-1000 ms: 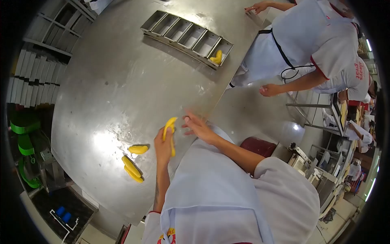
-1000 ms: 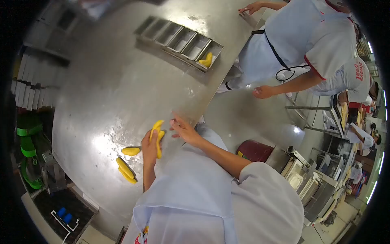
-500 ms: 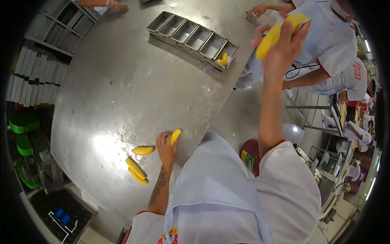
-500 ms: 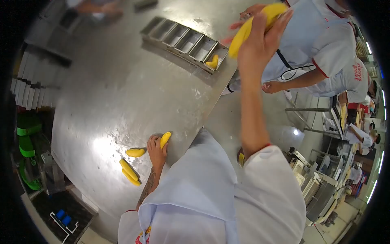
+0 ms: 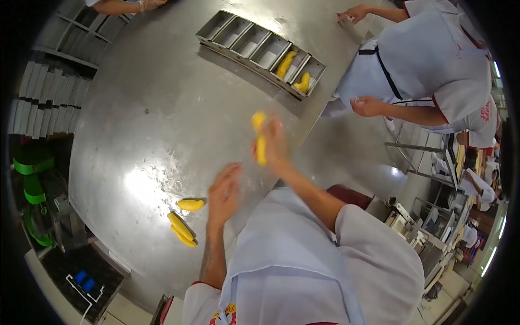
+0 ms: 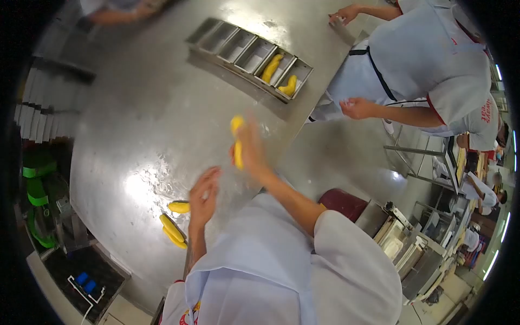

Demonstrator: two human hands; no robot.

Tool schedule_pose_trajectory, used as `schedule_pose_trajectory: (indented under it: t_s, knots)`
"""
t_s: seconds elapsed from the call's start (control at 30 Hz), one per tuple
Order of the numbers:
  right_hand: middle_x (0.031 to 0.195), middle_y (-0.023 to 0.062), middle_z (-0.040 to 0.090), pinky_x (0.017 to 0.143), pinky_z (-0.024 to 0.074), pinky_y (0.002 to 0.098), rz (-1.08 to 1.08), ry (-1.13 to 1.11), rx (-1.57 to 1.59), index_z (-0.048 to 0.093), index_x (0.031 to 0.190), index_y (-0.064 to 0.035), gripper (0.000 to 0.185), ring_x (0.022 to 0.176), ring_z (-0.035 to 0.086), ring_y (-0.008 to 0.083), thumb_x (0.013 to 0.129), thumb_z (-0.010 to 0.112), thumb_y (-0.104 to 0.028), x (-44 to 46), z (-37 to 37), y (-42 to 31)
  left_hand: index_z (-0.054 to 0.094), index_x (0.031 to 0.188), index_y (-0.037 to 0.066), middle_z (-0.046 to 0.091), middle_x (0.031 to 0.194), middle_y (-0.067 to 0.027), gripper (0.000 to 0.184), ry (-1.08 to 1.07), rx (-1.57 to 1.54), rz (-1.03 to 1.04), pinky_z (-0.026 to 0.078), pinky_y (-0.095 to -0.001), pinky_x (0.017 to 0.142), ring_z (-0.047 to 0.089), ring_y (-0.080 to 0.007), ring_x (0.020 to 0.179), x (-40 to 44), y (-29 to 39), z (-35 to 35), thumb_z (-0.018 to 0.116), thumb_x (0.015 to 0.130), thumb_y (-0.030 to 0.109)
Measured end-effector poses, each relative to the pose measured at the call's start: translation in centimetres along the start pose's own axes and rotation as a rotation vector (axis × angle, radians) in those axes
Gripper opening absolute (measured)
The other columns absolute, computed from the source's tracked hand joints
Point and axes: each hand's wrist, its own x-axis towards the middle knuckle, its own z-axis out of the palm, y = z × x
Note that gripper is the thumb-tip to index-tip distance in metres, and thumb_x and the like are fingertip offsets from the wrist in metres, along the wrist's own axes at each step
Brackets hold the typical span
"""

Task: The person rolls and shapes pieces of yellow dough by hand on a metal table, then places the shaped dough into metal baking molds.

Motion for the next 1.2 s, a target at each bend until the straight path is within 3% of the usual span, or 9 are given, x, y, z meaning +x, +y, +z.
schedule_pose_trajectory:
  t_s: [0.13, 0.33, 0.37, 0.47, 0.6, 0.83, 0.9, 1.0, 1.2]
  knots:
    - [0.108, 0.0117, 0.058, 0.042, 0.0517, 0.0280, -0.721, 0.096, 0.135, 0.036, 0.150, -0.0089, 0.049, 0.065, 0.065, 0.0158, 0.106, 0.047, -0.028, 2.0, -0.5, -17.1, 0.052, 0.140, 0.009, 0.040, 0.149, -0.0223, 0.068, 0.263, 0.737, -0.280, 0.025, -0.0552, 0.117, 0.031, -0.0428, 0.143, -7.7, -8.4, -4.5, 0.079, 0.082, 0.031]
    - [0.137, 0.0394, 0.039, 0.097, 0.0465, 0.0593, -1.270, 0.848, -1.022, 0.025, 0.150, 0.0061, 0.070, 0.117, 0.052, 0.0509, 0.102, 0.053, -0.035, 22.5, -3.8, -13.1, 0.062, 0.113, 0.006, 0.057, 0.121, -0.0183, 0.033, 0.025, 0.774, -0.366, 0.036, -0.0499, 0.107, 0.050, -0.0354, 0.123, -11.0, -14.0, -5.1, 0.069, 0.091, 0.031]
    - [0.144, 0.0476, 0.024, 0.114, 0.0237, 0.0620, -0.740, 0.554, -0.898, 0.022, 0.150, 0.0103, 0.078, 0.133, 0.027, 0.0628, 0.098, 0.057, -0.037, 21.2, -3.0, -7.7, 0.062, 0.112, 0.005, 0.057, 0.119, -0.0187, 0.031, -0.017, 0.750, -0.482, 0.037, -0.0489, 0.105, 0.052, -0.0347, 0.120, -10.4, -14.0, -5.4, 0.066, 0.094, 0.031]
    - [0.152, 0.0309, 0.034, 0.116, 0.0262, 0.0550, -0.667, 0.050, -1.034, 0.032, 0.152, 0.0016, 0.068, 0.140, 0.033, 0.0491, 0.099, 0.057, -0.033, 13.2, -1.6, 7.9, 0.061, 0.113, 0.001, 0.062, 0.114, -0.0158, 0.031, 0.476, 0.161, -0.845, 0.042, -0.0423, 0.098, 0.060, -0.0306, 0.110, -8.9, -13.9, -5.8, 0.057, 0.101, 0.030]
    - [0.137, 0.0157, 0.053, 0.087, 0.0557, 0.0432, -0.207, -0.480, -0.353, 0.038, 0.151, -0.0060, 0.060, 0.106, 0.061, 0.0220, 0.100, 0.058, -0.030, -1.8, 4.3, 14.2, 0.056, 0.125, -0.004, 0.062, 0.123, -0.0156, 0.039, 0.556, -0.125, -0.551, 0.047, -0.0376, 0.096, 0.061, -0.0290, 0.109, -7.0, -12.9, -3.1, 0.053, 0.104, 0.028]
    - [0.113, 0.0171, 0.061, 0.079, 0.0621, 0.0406, 0.582, 0.011, 0.860, 0.052, 0.127, -0.0003, 0.043, 0.100, 0.066, 0.0354, 0.103, 0.049, -0.036, 2.9, 2.3, 4.4, 0.039, 0.146, -0.005, 0.045, 0.142, -0.0288, 0.074, 0.966, 0.458, -0.720, 0.038, -0.0467, 0.110, 0.042, -0.0403, 0.134, -10.9, -7.6, -8.6, 0.061, 0.097, 0.045]
    - [0.111, 0.0172, 0.062, 0.084, 0.0610, 0.0464, 0.409, -0.001, 0.859, 0.051, 0.125, 0.0014, 0.040, 0.106, 0.065, 0.0367, 0.102, 0.052, -0.032, 2.9, 1.1, -2.6, 0.038, 0.148, -0.003, 0.040, 0.144, -0.0320, 0.087, 0.788, 0.624, -1.173, 0.040, -0.0477, 0.109, 0.040, -0.0444, 0.134, -17.0, -17.7, -7.8, 0.065, 0.091, 0.056]
    - [0.117, 0.0176, 0.062, 0.097, 0.0548, 0.0466, -0.243, -0.141, 0.462, 0.053, 0.124, 0.0036, 0.040, 0.108, 0.064, 0.0338, 0.101, 0.053, -0.029, 1.7, 0.6, -13.3, 0.052, 0.135, 0.003, 0.055, 0.125, -0.0244, 0.063, 0.823, 0.837, -0.989, 0.047, -0.0479, 0.096, 0.054, -0.0413, 0.118, -17.9, -18.1, -5.4, 0.065, 0.093, 0.049]
    - [0.095, 0.0154, 0.060, 0.042, 0.0534, 0.0311, -1.201, 0.235, 0.067, 0.052, 0.119, -0.0005, 0.029, 0.054, 0.058, 0.0186, 0.105, 0.046, -0.025, 5.6, 1.9, -27.7, 0.062, 0.117, 0.002, 0.064, 0.109, -0.0168, 0.034, 0.996, 0.616, -0.880, 0.050, -0.0435, 0.084, 0.061, -0.0351, 0.098, -18.0, -17.4, -4.7, 0.060, 0.099, 0.030]
